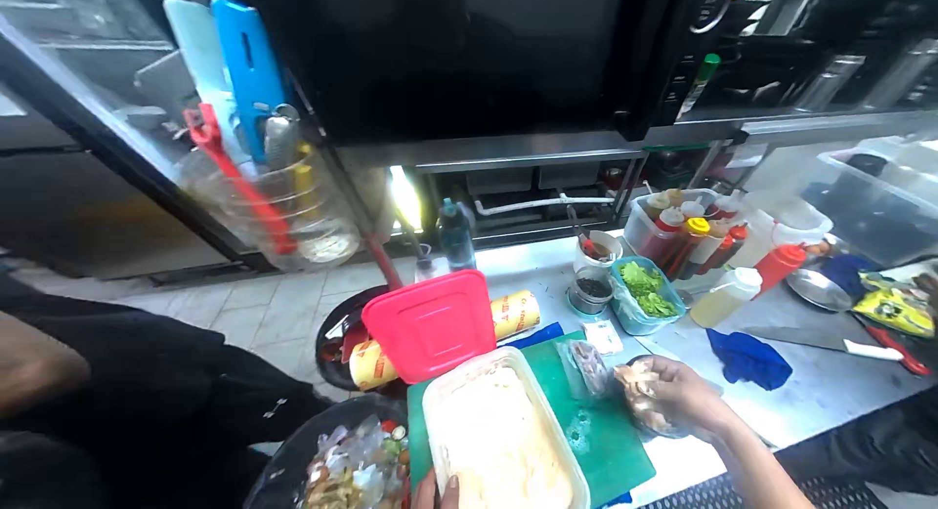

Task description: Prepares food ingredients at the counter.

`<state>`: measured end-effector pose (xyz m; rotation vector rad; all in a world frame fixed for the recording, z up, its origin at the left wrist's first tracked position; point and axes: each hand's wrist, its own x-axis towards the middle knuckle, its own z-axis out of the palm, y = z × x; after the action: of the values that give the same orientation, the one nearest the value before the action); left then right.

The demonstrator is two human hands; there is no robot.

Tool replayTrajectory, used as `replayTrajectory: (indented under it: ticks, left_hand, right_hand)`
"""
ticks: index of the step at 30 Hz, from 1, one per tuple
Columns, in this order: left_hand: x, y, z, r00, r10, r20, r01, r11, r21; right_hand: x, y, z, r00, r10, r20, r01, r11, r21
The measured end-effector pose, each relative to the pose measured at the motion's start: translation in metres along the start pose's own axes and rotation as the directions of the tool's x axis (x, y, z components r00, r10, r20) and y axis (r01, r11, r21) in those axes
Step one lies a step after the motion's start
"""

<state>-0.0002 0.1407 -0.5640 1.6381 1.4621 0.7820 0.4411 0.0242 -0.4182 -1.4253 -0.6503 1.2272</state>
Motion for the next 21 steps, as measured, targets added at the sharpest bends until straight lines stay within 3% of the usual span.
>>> replayTrajectory:
  ticks: [3,6,10,14,15,17,21]
  left_hand:
    - [-0.004,0.003,0.000,0.998,-0.061,-0.017,0.060,0.998,-0.027]
    - [-0.003,0.003,-0.001,0.995,-0.091,-0.039,0.090,0.996,-0.013]
    - [-0.001,0.001,0.000,0.997,-0.078,-0.021,0.078,0.997,-0.017]
    - [-0.001,0.004,0.002,0.997,-0.071,-0.037,0.070,0.997,-0.022]
    - [-0.001,0.003,0.003,0.997,-0.073,-0.037,0.072,0.997,-0.028]
    - [-0.002,0.004,0.003,0.997,-0.071,-0.033,0.069,0.997,-0.043]
    - [-0.001,0.006,0.002,0.996,-0.083,-0.026,0.082,0.996,-0.038]
  right_hand:
    - [0.005,0.001,0.064,0.969,0.025,0.246,-0.022,1.000,-0.015]
    - [0.018,0.023,0.134,0.909,0.130,0.397,0.045,0.915,-0.402]
    - [0.023,0.056,0.198,0.853,0.278,0.441,0.196,0.614,-0.765]
    - [0.017,0.084,0.218,0.882,0.387,0.269,0.207,0.196,-0.959]
    - [0.016,0.095,0.221,0.879,0.411,0.243,0.203,0.140,-0.969]
    - [0.017,0.111,0.225,0.882,0.386,0.269,0.239,0.125,-0.963]
    - [0.018,0.099,0.240,0.897,0.230,0.378,0.331,0.220,-0.918]
